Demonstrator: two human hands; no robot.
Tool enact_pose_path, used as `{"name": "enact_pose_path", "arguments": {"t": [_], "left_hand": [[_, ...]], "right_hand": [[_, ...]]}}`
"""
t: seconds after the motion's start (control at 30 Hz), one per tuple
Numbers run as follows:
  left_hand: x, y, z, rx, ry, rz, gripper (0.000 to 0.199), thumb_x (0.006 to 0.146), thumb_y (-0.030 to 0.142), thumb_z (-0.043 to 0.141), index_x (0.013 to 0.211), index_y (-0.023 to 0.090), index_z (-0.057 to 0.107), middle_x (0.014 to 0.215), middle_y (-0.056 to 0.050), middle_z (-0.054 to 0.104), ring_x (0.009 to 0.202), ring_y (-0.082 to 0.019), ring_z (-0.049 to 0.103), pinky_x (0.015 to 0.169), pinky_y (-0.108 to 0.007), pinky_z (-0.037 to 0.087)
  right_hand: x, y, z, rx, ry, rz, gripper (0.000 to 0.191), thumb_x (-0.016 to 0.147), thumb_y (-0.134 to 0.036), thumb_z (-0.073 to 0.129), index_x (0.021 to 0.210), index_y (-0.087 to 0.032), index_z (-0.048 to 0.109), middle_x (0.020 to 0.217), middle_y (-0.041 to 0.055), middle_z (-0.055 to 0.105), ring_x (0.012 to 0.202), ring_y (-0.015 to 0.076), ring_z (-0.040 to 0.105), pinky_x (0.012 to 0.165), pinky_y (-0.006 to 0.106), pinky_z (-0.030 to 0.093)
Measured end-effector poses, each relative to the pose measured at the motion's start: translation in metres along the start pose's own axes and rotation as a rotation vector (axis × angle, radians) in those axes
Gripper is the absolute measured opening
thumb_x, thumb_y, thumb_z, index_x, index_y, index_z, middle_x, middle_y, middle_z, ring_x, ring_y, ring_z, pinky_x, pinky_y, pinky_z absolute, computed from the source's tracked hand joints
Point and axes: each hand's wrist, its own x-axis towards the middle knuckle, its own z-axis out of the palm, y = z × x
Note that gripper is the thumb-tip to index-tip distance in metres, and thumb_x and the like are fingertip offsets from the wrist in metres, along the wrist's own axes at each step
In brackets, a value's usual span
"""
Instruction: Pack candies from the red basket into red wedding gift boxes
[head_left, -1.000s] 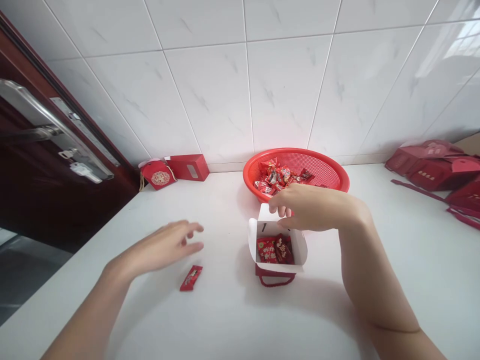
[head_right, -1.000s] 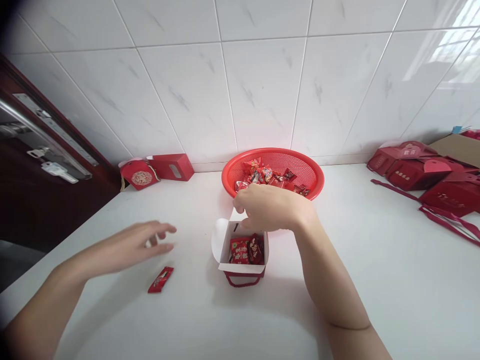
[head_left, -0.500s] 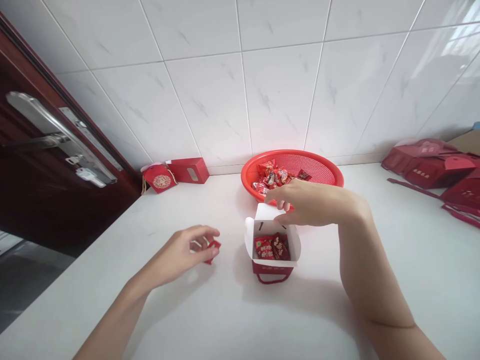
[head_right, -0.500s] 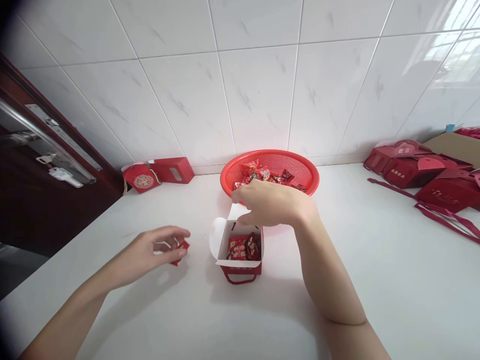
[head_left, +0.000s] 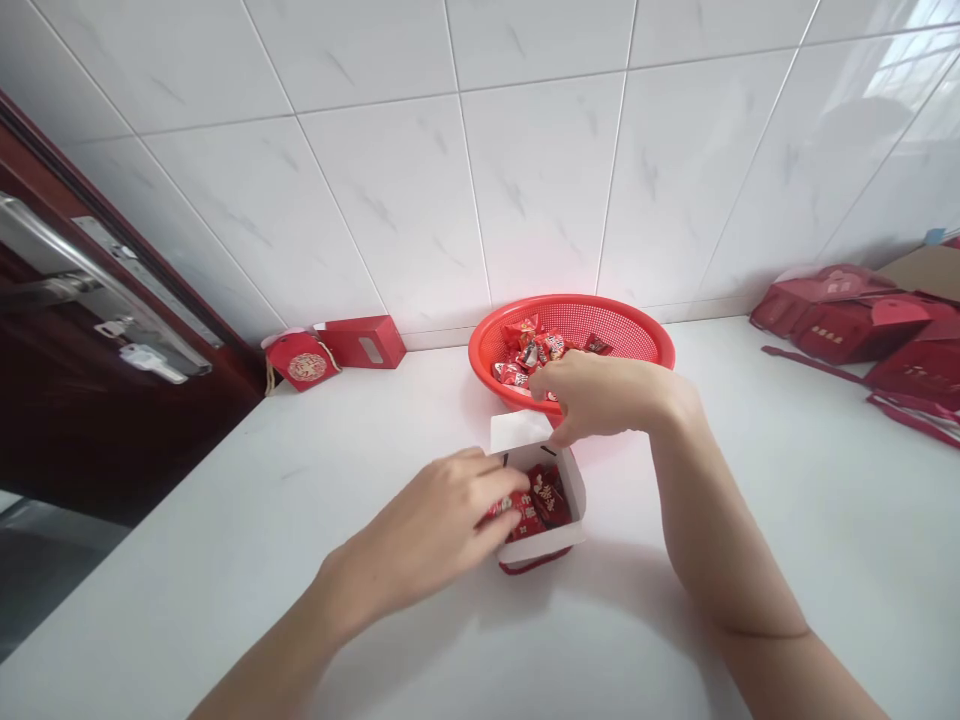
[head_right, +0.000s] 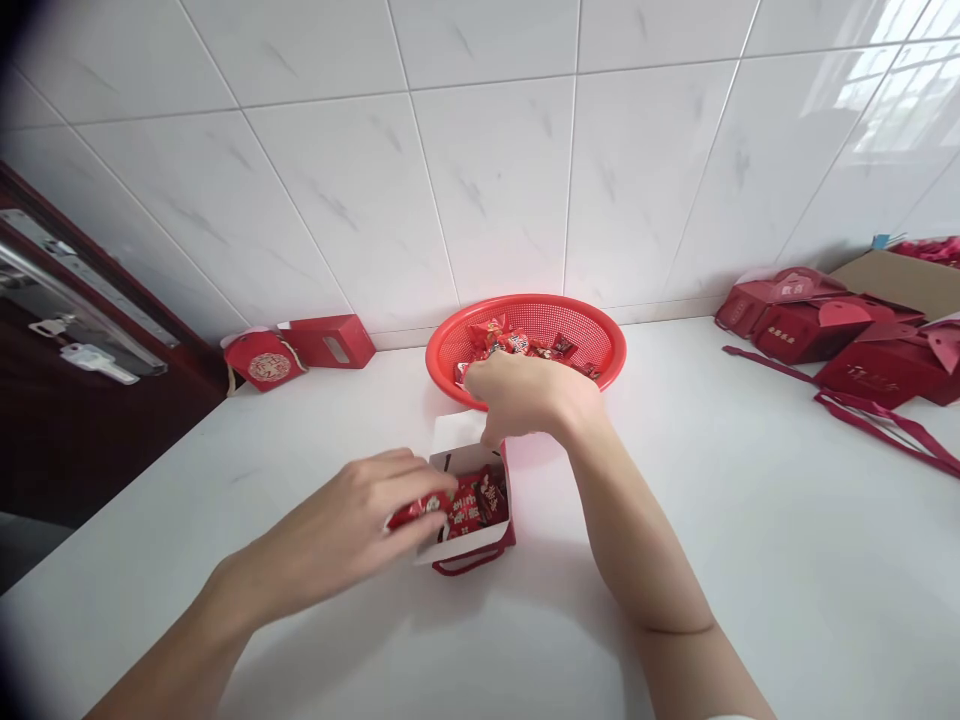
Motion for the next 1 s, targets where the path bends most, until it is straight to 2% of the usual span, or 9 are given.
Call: {"name": "enact_pose_path", "arguments": {"t": [0.07, 0.17, 0.27, 0.37, 0.5, 0.6, 0.73, 0.87, 1.0], "left_hand": [[-0.012, 0.005, 0.003, 0.039, -0.066, 0.029, 0.02, 0.099, 0.02, 0.05, 0.095, 0.021, 0.07, 0.089, -0.003, 0.07, 0.08, -0.022, 0.062, 0.07, -0.033, 0.047], [-0.028, 0.012, 0.004, 0.042, -0.102, 0.072, 0.018, 0.099, 0.018, 0.051, 0.101, 0.022, 0.068, 0.091, -0.003, 0.07, 0.079, -0.021, 0.061, 0.07, -0.034, 0.045], [-0.034, 0.015, 0.002, 0.008, -0.132, 0.109, 0.015, 0.098, 0.017, 0.052, 0.098, 0.023, 0.066, 0.088, -0.001, 0.07, 0.081, -0.021, 0.062, 0.077, -0.034, 0.044], [-0.031, 0.014, -0.003, 0.047, -0.117, 0.097, 0.021, 0.099, 0.015, 0.047, 0.089, 0.022, 0.063, 0.082, -0.001, 0.068, 0.076, -0.02, 0.063, 0.082, -0.036, 0.04], [-0.017, 0.015, -0.006, 0.072, -0.089, 0.149, 0.025, 0.1, 0.012, 0.043, 0.089, 0.021, 0.064, 0.081, -0.001, 0.068, 0.073, -0.02, 0.06, 0.08, -0.037, 0.038], [-0.003, 0.018, -0.008, -0.017, -0.159, 0.217, 0.018, 0.098, 0.013, 0.05, 0.089, 0.022, 0.064, 0.089, -0.001, 0.07, 0.083, -0.02, 0.063, 0.083, -0.035, 0.039], [0.008, 0.019, -0.01, -0.072, -0.241, 0.207, 0.01, 0.093, 0.02, 0.062, 0.084, 0.022, 0.059, 0.089, 0.0, 0.069, 0.091, -0.022, 0.064, 0.087, -0.034, 0.041], [0.001, 0.013, -0.014, -0.07, -0.237, 0.163, 0.002, 0.094, 0.025, 0.062, 0.094, 0.024, 0.063, 0.097, -0.001, 0.07, 0.092, -0.023, 0.064, 0.085, -0.034, 0.042], [-0.012, 0.004, -0.021, -0.073, -0.196, 0.096, 0.016, 0.096, 0.034, 0.06, 0.108, 0.028, 0.068, 0.097, -0.003, 0.071, 0.089, -0.024, 0.064, 0.08, -0.033, 0.044]], "right_hand": [[0.0, -0.004, 0.0, -0.001, -0.03, -0.021, 0.02, 0.076, -0.026, 0.068, 0.083, -0.02, 0.051, 0.088, 0.0043, 0.058, 0.073, 0.0178, 0.053, 0.05, 0.029, 0.031], [0.004, -0.011, 0.003, -0.007, -0.079, -0.028, 0.019, 0.074, -0.023, 0.068, 0.088, -0.02, 0.054, 0.095, 0.0066, 0.06, 0.076, 0.0193, 0.056, 0.049, 0.029, 0.034], [0.008, -0.017, 0.007, -0.009, -0.107, -0.032, 0.025, 0.074, -0.022, 0.068, 0.097, -0.019, 0.06, 0.103, 0.0088, 0.06, 0.08, 0.0213, 0.059, 0.049, 0.029, 0.034], [0.009, -0.022, 0.012, -0.046, -0.126, -0.048, 0.032, 0.075, -0.017, 0.063, 0.107, -0.019, 0.063, 0.107, 0.0103, 0.061, 0.08, 0.0213, 0.06, 0.049, 0.028, 0.034], [0.009, -0.025, 0.015, -0.092, -0.126, -0.109, 0.033, 0.077, -0.007, 0.053, 0.106, -0.019, 0.064, 0.097, 0.0092, 0.063, 0.07, 0.0186, 0.057, 0.05, 0.028, 0.032], [0.011, -0.027, 0.015, -0.112, -0.105, -0.13, 0.03, 0.077, -0.005, 0.051, 0.1, -0.018, 0.064, 0.093, 0.009, 0.064, 0.067, 0.0177, 0.055, 0.051, 0.028, 0.032], [0.012, -0.027, 0.014, -0.127, -0.116, -0.138, 0.022, 0.077, -0.005, 0.051, 0.092, -0.017, 0.062, 0.088, 0.0088, 0.063, 0.062, 0.0169, 0.053, 0.049, 0.029, 0.03], [0.012, -0.026, 0.013, -0.123, -0.112, -0.158, 0.022, 0.077, -0.006, 0.051, 0.093, -0.016, 0.063, 0.088, 0.0095, 0.064, 0.062, 0.017, 0.053, 0.049, 0.029, 0.029], [0.012, -0.024, 0.013, -0.107, -0.075, -0.169, 0.032, 0.078, -0.005, 0.05, 0.104, -0.016, 0.065, 0.093, 0.0101, 0.064, 0.065, 0.0172, 0.055, 0.05, 0.028, 0.03]]}}
